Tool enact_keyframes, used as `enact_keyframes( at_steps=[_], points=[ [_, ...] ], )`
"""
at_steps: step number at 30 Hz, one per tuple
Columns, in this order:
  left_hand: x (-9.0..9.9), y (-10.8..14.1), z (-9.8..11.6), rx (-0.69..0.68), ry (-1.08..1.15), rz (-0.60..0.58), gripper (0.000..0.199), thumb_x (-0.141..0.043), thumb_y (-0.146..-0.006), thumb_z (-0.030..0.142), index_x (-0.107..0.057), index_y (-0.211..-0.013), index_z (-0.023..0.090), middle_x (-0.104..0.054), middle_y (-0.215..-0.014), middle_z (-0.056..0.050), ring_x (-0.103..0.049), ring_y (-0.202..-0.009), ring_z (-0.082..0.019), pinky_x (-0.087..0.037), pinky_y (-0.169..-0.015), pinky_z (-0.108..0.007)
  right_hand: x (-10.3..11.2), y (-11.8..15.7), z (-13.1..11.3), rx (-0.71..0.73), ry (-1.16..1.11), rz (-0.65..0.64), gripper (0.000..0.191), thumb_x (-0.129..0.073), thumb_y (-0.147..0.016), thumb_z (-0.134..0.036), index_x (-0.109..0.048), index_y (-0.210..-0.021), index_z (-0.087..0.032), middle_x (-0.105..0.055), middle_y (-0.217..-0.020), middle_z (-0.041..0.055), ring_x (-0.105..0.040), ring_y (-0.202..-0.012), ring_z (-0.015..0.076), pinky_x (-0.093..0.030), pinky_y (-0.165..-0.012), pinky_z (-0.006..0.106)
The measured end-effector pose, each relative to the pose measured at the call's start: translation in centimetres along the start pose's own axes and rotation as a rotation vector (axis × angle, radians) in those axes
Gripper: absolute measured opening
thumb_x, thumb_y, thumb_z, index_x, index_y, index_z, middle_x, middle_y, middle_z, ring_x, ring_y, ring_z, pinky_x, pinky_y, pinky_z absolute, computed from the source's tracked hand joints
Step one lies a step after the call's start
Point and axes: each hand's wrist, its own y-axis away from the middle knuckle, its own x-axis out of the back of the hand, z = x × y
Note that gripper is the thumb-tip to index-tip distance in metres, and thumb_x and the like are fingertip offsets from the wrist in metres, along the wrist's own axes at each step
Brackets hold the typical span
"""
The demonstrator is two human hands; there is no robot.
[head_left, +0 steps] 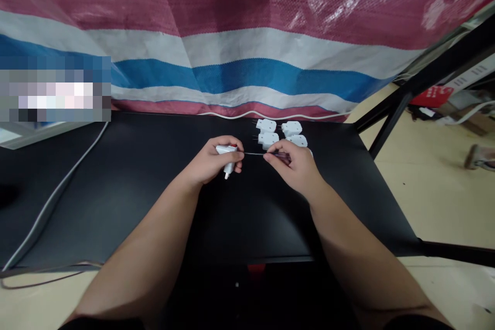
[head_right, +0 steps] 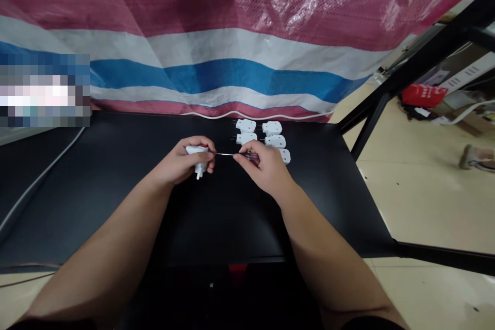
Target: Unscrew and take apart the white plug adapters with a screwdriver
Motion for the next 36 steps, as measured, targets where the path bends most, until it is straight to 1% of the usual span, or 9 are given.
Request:
enact_keyframes(
  at_steps=[5, 13, 15, 18, 22, 25, 28, 33, 36],
  points=[
    [0.0, -0.1, -0.1, -0.036, -0.042, 0.042, 0.022, -0.089, -0.078, 0.023, -0.072, -0.090, 0.016, -0.074, -0.069, -0.002, -0.074, -0.061, -0.016, -0.059, -0.059, -0.023, 0.1, 0.1, -0.7, -0.052, 0.060, -0.057, 0.046, -0.052, -0.110, -0.053, -0.070, -0.082, -0.022, -0.066, -0.069, 0.0030, -0.058, -0.064, 0.0181, -0.041, -0.065, 0.034],
    [-0.3, 0.0, 0.1, -0.024, 0.128, 0.063, 0.025, -0.092, -0.075, 0.022, -0.076, -0.092, 0.015, -0.078, -0.095, -0.006, -0.079, -0.077, -0.018, -0.069, -0.071, -0.030, 0.3, -0.1, 0.2, 0.233, 0.006, 0.027, 0.012, -0.071, -0.101, -0.035, -0.069, -0.095, -0.024, -0.069, -0.090, 0.0036, -0.063, -0.080, 0.0201, -0.048, -0.075, 0.034],
    [-0.1, 0.0, 0.1, -0.068, 0.170, 0.072, 0.026, -0.094, -0.074, 0.022, -0.077, -0.092, 0.016, -0.079, -0.102, -0.006, -0.079, -0.082, -0.018, -0.068, -0.071, -0.027, 0.1, 0.0, 0.3, 0.180, -0.017, 0.039, 0.015, -0.075, -0.098, -0.041, -0.072, -0.097, -0.026, -0.070, -0.086, 0.0026, -0.062, -0.076, 0.0202, -0.049, -0.074, 0.035],
    [0.1, 0.0, 0.1, -0.091, 0.187, 0.045, 0.027, -0.095, -0.076, 0.023, -0.078, -0.095, 0.017, -0.077, -0.094, -0.004, -0.077, -0.076, -0.014, -0.064, -0.068, -0.022, -0.2, 0.1, 0.3, 0.044, -0.076, 0.044, 0.024, -0.075, -0.097, -0.049, -0.075, -0.098, -0.026, -0.070, -0.078, 0.0013, -0.060, -0.070, 0.0196, -0.049, -0.071, 0.035],
    [0.0, 0.1, 0.2, -0.060, 0.170, -0.010, 0.029, -0.097, -0.074, 0.021, -0.077, -0.095, 0.015, -0.074, -0.086, -0.001, -0.073, -0.069, -0.011, -0.058, -0.062, -0.018, -0.2, -0.1, 0.2, -0.044, -0.064, 0.032, 0.041, -0.059, -0.107, -0.056, -0.075, -0.086, -0.023, -0.061, -0.066, 0.0003, -0.056, -0.064, 0.0179, -0.045, -0.065, 0.033],
    [0.0, 0.3, 0.5, -0.042, 0.180, -0.008, 0.030, -0.097, -0.074, 0.020, -0.079, -0.098, 0.015, -0.077, -0.094, -0.004, -0.073, -0.071, -0.011, -0.060, -0.064, -0.019, 0.0, 0.0, -0.1, -0.041, -0.029, 0.004, 0.044, -0.057, -0.108, -0.055, -0.073, -0.083, -0.023, -0.058, -0.064, -0.0004, -0.053, -0.062, 0.0171, -0.042, -0.063, 0.032],
    [0.2, 0.3, 0.7, 0.039, 0.194, -0.013, 0.037, -0.096, -0.078, 0.024, -0.081, -0.111, 0.016, -0.081, -0.107, -0.010, -0.076, -0.077, -0.014, -0.064, -0.068, -0.022, 0.2, 0.2, -0.1, 0.018, -0.032, -0.002, 0.032, -0.066, -0.104, -0.050, -0.072, -0.087, -0.024, -0.068, -0.076, 0.0015, -0.059, -0.068, 0.0181, -0.046, -0.068, 0.033],
    [0.5, 0.0, 0.3, 0.169, 0.206, -0.014, 0.033, -0.096, -0.077, 0.027, -0.080, -0.102, 0.014, -0.078, -0.082, -0.006, -0.077, -0.071, -0.016, -0.067, -0.070, -0.027, 0.2, -0.1, 0.6, 0.149, -0.114, 0.029, 0.011, -0.076, -0.098, -0.038, -0.075, -0.099, -0.026, -0.075, -0.099, 0.0054, -0.071, -0.090, 0.0235, -0.056, -0.086, 0.040],
    [0.2, -0.1, 0.1, 0.156, 0.200, 0.013, 0.027, -0.095, -0.076, 0.024, -0.077, -0.093, 0.014, -0.075, -0.075, -0.003, -0.074, -0.065, -0.015, -0.065, -0.064, -0.026, 0.1, -0.1, 0.8, 0.110, -0.155, 0.019, 0.014, -0.075, -0.098, -0.039, -0.075, -0.105, -0.027, -0.074, -0.101, 0.0060, -0.072, -0.091, 0.0237, -0.057, -0.085, 0.039]
  ],
)
